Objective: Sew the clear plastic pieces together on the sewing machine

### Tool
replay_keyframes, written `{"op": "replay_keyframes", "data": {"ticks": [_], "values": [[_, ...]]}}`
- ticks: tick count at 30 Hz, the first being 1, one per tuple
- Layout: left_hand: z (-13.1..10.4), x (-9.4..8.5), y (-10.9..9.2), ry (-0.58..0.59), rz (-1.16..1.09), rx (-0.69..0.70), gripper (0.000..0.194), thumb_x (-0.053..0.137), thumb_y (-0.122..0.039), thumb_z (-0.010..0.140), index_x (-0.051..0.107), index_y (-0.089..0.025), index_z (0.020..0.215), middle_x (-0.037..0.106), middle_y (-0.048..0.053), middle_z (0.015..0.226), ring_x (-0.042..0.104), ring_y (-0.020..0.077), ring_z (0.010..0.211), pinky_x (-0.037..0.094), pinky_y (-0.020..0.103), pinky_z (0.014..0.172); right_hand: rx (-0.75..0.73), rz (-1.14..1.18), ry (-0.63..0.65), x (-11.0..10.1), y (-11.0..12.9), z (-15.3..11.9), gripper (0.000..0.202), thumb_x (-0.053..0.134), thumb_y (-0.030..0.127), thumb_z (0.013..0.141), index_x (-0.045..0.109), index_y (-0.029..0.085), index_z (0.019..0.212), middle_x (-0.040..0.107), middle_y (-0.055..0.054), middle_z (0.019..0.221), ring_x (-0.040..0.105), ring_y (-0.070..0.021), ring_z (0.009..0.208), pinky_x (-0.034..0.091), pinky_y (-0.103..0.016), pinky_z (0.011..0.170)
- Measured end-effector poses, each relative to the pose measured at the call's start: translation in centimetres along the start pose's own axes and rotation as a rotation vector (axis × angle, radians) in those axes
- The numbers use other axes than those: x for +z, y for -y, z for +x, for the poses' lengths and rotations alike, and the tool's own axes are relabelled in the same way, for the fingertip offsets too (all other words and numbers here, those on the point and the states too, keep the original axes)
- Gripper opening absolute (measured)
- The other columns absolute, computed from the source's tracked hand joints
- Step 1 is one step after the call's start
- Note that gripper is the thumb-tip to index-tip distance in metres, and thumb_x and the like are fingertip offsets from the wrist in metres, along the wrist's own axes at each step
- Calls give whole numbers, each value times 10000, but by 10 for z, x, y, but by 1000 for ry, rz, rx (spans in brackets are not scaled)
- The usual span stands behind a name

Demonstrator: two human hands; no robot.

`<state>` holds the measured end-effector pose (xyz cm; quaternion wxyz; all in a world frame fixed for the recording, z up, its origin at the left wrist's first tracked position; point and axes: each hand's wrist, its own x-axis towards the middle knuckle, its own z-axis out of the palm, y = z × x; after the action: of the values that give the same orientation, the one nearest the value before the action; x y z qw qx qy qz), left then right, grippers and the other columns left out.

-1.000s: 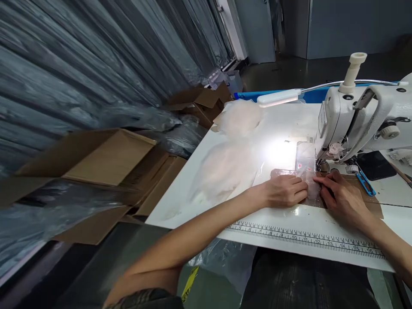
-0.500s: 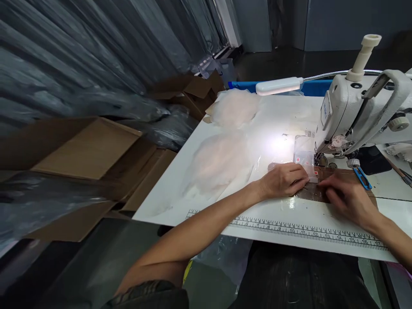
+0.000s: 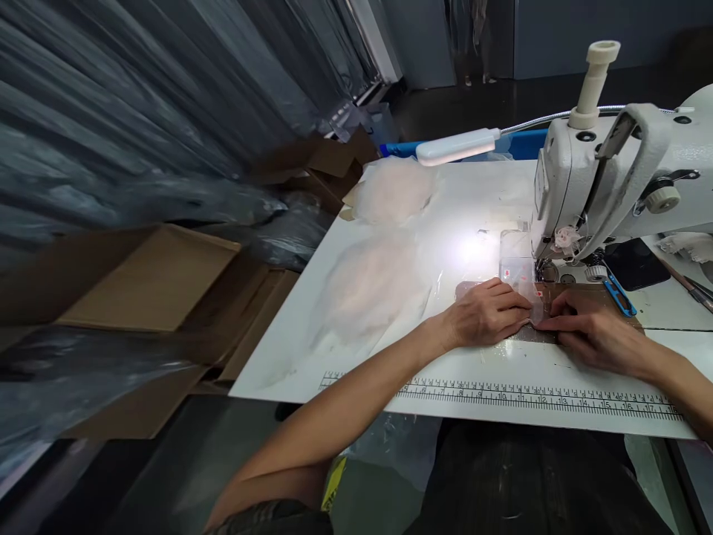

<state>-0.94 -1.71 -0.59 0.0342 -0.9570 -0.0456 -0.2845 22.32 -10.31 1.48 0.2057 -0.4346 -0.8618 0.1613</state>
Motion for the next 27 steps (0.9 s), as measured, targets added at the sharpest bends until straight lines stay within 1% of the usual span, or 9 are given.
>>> {"op": "replay_keyframes", "data": {"ticks": [2,4,6,9,12,16,18,23,27], "values": [[0,0,0,6,-5,0,162,541,-186,962,678,-177,877,756,18,954,640,118,770,476,275,687,28,65,15,-7,-8,5,384,444,160,895,738,257,1122,652,-77,982,651,-162,856,558,-307,778],[0,1,0,-1,-8,7,149,545,-190,962,673,-175,888,754,20,957,642,118,772,474,272,676,95,52,12,-9,-15,8,405,420,190,920,702,247,1206,659,-81,939,647,-176,835,557,-319,758],[-1,1,0,-18,2,9,159,535,-197,968,669,-175,885,752,25,960,646,117,777,478,272,670,151,-14,0,-6,-20,8,416,402,241,949,663,249,1273,647,-87,930,638,-180,800,553,-321,724],[-1,1,0,-43,30,0,173,525,-212,970,665,-182,873,750,29,981,648,118,776,490,279,671,189,-142,-24,4,-20,6,422,384,291,970,647,271,1300,622,-100,988,631,-179,782,545,-317,700],[0,0,-1,-61,31,-5,158,533,-211,964,654,-183,867,751,26,977,645,122,780,497,279,668,188,-230,-17,9,-14,6,422,382,292,968,657,274,1287,612,-109,1005,616,-179,762,530,-302,666],[2,0,-2,-88,2,2,100,559,-192,951,636,-168,893,757,23,960,646,126,782,506,276,668,184,-279,-6,6,-7,9,427,378,276,962,655,276,1288,619,-109,1004,602,-178,748,505,-285,629],[3,0,-2,-94,-4,4,107,554,-191,954,634,-167,887,759,20,950,649,125,777,510,273,668,194,-284,-1,5,-6,9,433,366,277,965,649,283,1292,620,-109,999,605,-184,748,496,-286,611],[2,0,-2,-69,4,-5,157,536,-196,964,650,-173,859,762,17,945,662,124,782,513,273,675,192,-285,-20,9,-7,7,441,345,281,971,637,289,1302,615,-112,990,601,-184,730,499,-304,626],[1,1,-1,-55,15,31,154,541,-201,963,664,-171,876,761,23,958,667,122,783,506,270,673,186,-332,-55,15,-5,7,445,338,262,966,622,273,1307,616,-111,975,583,-187,722,495,-303,617]]}}
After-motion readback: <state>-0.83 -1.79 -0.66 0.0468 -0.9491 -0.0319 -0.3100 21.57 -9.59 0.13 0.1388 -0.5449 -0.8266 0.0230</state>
